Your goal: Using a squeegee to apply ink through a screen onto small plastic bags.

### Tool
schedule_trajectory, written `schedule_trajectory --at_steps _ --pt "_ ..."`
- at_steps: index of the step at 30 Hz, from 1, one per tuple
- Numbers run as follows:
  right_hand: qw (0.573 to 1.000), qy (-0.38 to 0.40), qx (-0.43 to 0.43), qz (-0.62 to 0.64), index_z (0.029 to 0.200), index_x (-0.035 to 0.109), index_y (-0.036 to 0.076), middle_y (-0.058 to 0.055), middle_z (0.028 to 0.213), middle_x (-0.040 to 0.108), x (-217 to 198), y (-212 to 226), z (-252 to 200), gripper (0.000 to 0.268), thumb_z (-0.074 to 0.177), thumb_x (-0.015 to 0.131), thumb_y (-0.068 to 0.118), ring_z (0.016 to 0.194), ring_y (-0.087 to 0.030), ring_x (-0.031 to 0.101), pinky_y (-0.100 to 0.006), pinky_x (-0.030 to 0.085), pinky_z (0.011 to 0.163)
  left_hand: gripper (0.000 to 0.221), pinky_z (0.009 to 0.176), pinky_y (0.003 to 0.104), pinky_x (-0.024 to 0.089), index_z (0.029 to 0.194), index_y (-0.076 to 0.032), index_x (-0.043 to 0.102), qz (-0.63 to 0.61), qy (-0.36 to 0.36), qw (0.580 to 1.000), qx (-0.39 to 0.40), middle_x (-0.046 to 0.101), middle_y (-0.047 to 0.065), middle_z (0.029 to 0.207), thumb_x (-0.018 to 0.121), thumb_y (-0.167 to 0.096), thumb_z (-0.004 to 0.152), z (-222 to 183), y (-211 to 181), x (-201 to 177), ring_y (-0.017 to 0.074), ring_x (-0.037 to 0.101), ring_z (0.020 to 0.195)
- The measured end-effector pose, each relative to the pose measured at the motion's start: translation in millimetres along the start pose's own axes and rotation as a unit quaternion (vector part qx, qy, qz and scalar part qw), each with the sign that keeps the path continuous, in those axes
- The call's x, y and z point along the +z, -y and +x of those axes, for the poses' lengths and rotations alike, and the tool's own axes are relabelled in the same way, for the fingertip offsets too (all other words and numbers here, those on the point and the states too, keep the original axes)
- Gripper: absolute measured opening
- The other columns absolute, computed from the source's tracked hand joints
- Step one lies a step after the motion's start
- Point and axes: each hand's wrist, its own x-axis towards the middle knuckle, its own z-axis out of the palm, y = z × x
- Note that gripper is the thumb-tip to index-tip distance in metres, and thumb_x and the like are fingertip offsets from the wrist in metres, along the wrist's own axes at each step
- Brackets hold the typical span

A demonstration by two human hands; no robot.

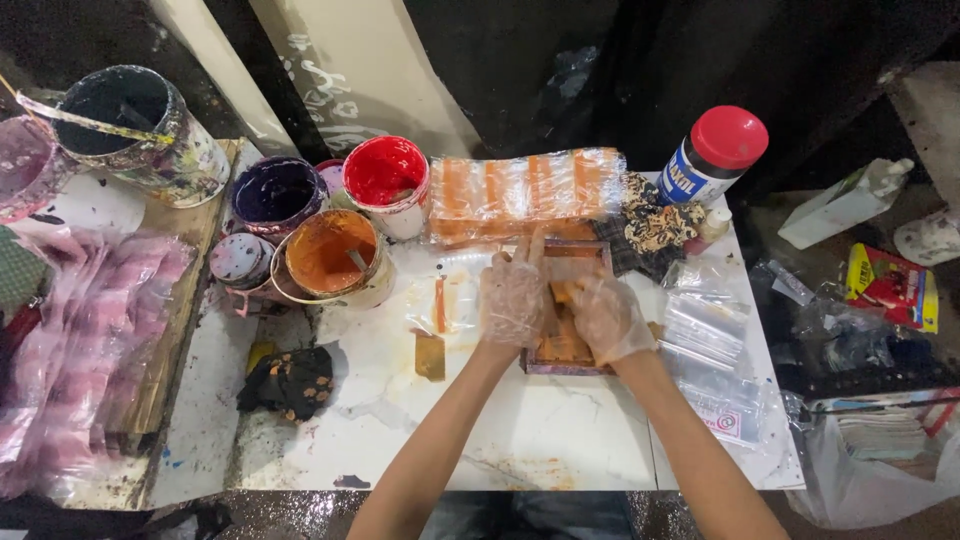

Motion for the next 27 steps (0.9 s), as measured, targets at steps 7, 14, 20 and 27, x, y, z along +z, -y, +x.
schedule_trajectory --at_steps 7,14,20,27 --pt "0.993 -0.068 -0.076 0.061 0.097 0.070 0.017 0.001 0.098 0.070 -69.6 27.2 -57.5 0.015 0.096 0.059 0.026 0.119 -0.019 0.057 -0.044 0.039 0.114 0.068 0.083 0.041 0.057 0.160 -0.025 0.027 -0.011 0.003 1.000 -0.011 0.052 -0.002 0.147 0.049 -0.031 0.096 10.8 4.8 36.3 0.0295 0.059 0.118" --pt "0.964 -0.172 0.055 0.196 0.091 0.071 0.015 0.001 0.089 0.072 -85.2 18.8 -20.8 0.019 0.090 0.076 0.033 0.092 -0.021 0.070 -0.036 0.057 0.086 0.070 0.079 0.041 0.059 0.159 -0.028 0.028 -0.004 0.019 1.000 -0.015 0.053 -0.004 0.143 0.051 -0.020 0.093 -4.8 -7.3 -27.8 0.0295 0.061 0.115" --pt "0.934 -0.334 0.023 0.127 0.110 0.073 0.014 0.001 0.114 0.071 27.2 -10.4 25.2 0.025 0.089 0.079 0.025 0.107 -0.023 0.067 -0.037 0.056 0.088 0.070 0.077 0.041 0.061 0.157 -0.028 0.032 0.011 -0.010 1.000 -0.015 0.057 -0.002 0.136 0.056 -0.018 0.092 5.0 -4.8 8.5 0.0296 0.064 0.112" --pt "0.994 -0.096 -0.025 -0.038 0.110 0.070 0.021 0.007 0.125 0.066 -22.3 15.7 -4.5 0.017 0.099 0.057 0.025 0.126 -0.019 0.055 -0.037 0.047 0.098 0.069 0.076 0.041 0.062 0.156 -0.028 0.035 -0.003 -0.026 0.999 -0.018 0.058 -0.003 0.135 0.056 -0.018 0.091 3.0 -8.1 -4.9 0.0294 0.065 0.110"
